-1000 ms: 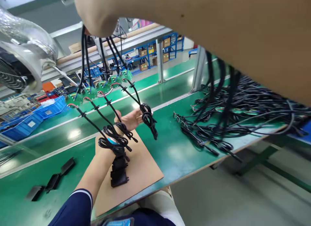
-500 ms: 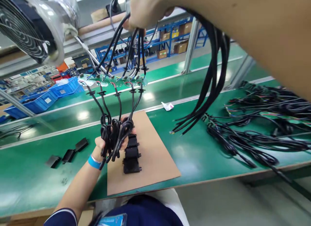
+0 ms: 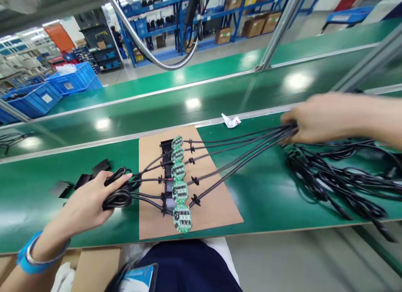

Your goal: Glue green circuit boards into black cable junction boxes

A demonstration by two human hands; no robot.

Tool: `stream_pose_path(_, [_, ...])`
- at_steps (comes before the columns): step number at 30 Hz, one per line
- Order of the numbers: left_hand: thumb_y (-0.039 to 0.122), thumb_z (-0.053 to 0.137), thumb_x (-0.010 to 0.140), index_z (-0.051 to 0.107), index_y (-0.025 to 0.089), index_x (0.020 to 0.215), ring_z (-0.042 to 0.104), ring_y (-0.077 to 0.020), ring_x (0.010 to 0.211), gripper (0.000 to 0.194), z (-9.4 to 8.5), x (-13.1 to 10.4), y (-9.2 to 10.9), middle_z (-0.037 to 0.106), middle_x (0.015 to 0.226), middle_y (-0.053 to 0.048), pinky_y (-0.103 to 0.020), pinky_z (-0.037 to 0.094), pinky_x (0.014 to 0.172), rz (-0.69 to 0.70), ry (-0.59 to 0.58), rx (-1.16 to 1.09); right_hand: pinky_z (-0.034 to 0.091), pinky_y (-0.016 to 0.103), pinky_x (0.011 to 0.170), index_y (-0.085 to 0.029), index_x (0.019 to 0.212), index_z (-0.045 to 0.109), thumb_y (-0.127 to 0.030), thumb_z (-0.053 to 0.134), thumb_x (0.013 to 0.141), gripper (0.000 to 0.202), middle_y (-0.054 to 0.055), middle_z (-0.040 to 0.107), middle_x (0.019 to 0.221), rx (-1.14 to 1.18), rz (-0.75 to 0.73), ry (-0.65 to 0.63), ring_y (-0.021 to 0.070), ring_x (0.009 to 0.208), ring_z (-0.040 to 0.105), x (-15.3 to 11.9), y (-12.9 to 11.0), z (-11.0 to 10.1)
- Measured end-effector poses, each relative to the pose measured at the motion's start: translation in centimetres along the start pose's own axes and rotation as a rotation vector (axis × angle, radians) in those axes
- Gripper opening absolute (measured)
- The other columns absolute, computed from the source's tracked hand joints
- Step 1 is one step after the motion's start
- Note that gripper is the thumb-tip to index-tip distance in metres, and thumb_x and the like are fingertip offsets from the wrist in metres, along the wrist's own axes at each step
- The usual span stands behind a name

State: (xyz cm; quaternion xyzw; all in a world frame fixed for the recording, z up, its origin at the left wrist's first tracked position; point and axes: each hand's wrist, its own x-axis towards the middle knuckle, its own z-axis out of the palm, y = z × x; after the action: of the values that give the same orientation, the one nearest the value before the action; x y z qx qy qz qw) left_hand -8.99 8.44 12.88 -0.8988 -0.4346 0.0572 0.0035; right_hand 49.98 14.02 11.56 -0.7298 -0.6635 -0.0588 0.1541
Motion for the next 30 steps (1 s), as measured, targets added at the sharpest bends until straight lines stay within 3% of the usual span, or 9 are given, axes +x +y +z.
stream_pose_path(2, [0.032,0.072,0.073,0.028,0.036,0.157,0.055,-0.0413,0.119,0.095,1.6,0.0,0.8,0.044,0.138,-0.018,-0.056,0.051,0.094,0.040,0.006,-0.044,0.036,0.032,0.050,-0.018,0.067,0.079,-0.064,0.093,0.032,0.059,0.013,0.069,0.062,0.019,-0.134,-0.384,0.0193,0.052,0.060,-2.0,-2.8,3.4])
stream_pose_path(3, [0.042,0.077,0.071,0.031,0.035,0.156,0.051,-0.0434,0.124,0.096,2.3,0.2,0.9,0.043,0.140,-0.019,-0.058,0.050,0.096,0.061,-0.003,-0.094,0.041,0.035,0.054,-0.019,0.087,0.082,-0.063,0.094,0.028,0.075,0.016,0.073,0.074,0.049,-0.243,-0.502,0.0268,0.067,0.066,-2.7,-4.9,4.8])
stream_pose_path(4, [0.051,0.077,0.071,0.038,0.034,0.153,0.050,-0.0433,0.126,0.092,2.8,0.6,0.8,0.043,0.141,-0.018,-0.058,0.050,0.096,0.063,-0.008,-0.149,0.047,0.038,0.063,-0.020,0.107,0.080,-0.066,0.091,0.040,0.082,0.018,0.075,0.091,0.131,-0.354,-0.525,0.0314,0.085,0.069,-3.1,-7.4,6.1])
stream_pose_path(6, [0.058,0.067,0.081,0.054,0.027,0.139,0.054,-0.0376,0.122,0.067,3.4,1.9,0.4,0.048,0.136,-0.017,-0.054,0.051,0.096,0.004,0.037,-0.249,0.050,0.043,0.087,-0.020,0.128,0.070,-0.068,0.068,0.078,0.069,0.018,0.071,0.117,0.363,-0.474,-0.462,0.0314,0.110,0.064,-3.1,-12.7,8.3])
stream_pose_path(9, [0.053,0.049,0.096,0.064,0.018,0.113,0.061,-0.0295,0.108,0.041,4.2,4.6,0.3,0.060,0.116,-0.014,-0.047,0.052,0.094,-0.095,0.154,-0.315,0.048,0.045,0.091,-0.019,0.110,0.071,-0.058,0.049,0.094,0.047,0.012,0.072,0.107,0.568,-0.472,-0.496,0.0284,0.103,0.064,-2.2,-19.2,10.8])
stream_pose_path(12, [0.053,0.051,0.095,0.065,0.017,0.101,0.063,-0.0280,0.093,0.039,5.3,6.3,1.1,0.066,0.096,-0.010,-0.045,0.052,0.084,-0.027,0.012,-0.346,0.050,0.037,0.078,-0.019,0.089,0.064,-0.047,0.057,0.090,0.029,0.007,0.070,0.090,0.713,-0.429,-0.612,0.0225,0.083,0.064,-2.0,-21.6,12.6])
stream_pose_path(17, [0.050,0.063,0.088,0.064,0.018,0.109,0.062,-0.0306,0.095,0.038,6.7,6.4,2.9,0.066,0.104,-0.011,-0.045,0.051,0.081,0.014,-0.200,-0.376,0.051,0.035,0.078,-0.020,0.089,0.064,-0.045,0.060,0.092,0.025,0.008,0.063,0.092,0.804,-0.608,-0.348,0.0210,0.088,0.061,-3.9,-19.9,13.6])
stream_pose_path(23, [0.054,0.067,0.084,0.060,0.018,0.096,0.057,-0.0256,0.088,0.038,6.3,5.8,2.8,0.061,0.094,-0.007,-0.041,0.046,0.078,-0.053,-0.198,-0.570,0.056,0.037,0.078,-0.028,0.090,0.071,-0.052,0.067,0.089,0.025,0.008,0.064,0.106,0.823,-0.566,0.050,0.0215,0.094,0.064,-4.3,-19.1,10.9])
stream_pose_path(30, [0.051,0.067,0.086,0.041,0.022,0.087,0.048,-0.0132,0.073,0.039,5.5,5.5,1.4,0.050,0.081,0.002,-0.028,0.042,0.067,-0.163,-0.185,-1.135,0.052,0.036,0.070,-0.029,0.089,0.067,-0.061,0.065,0.087,0.033,0.003,0.065,0.084,0.855,-0.546,0.307,0.0201,0.081,0.062,-1.4,-20.8,8.4])
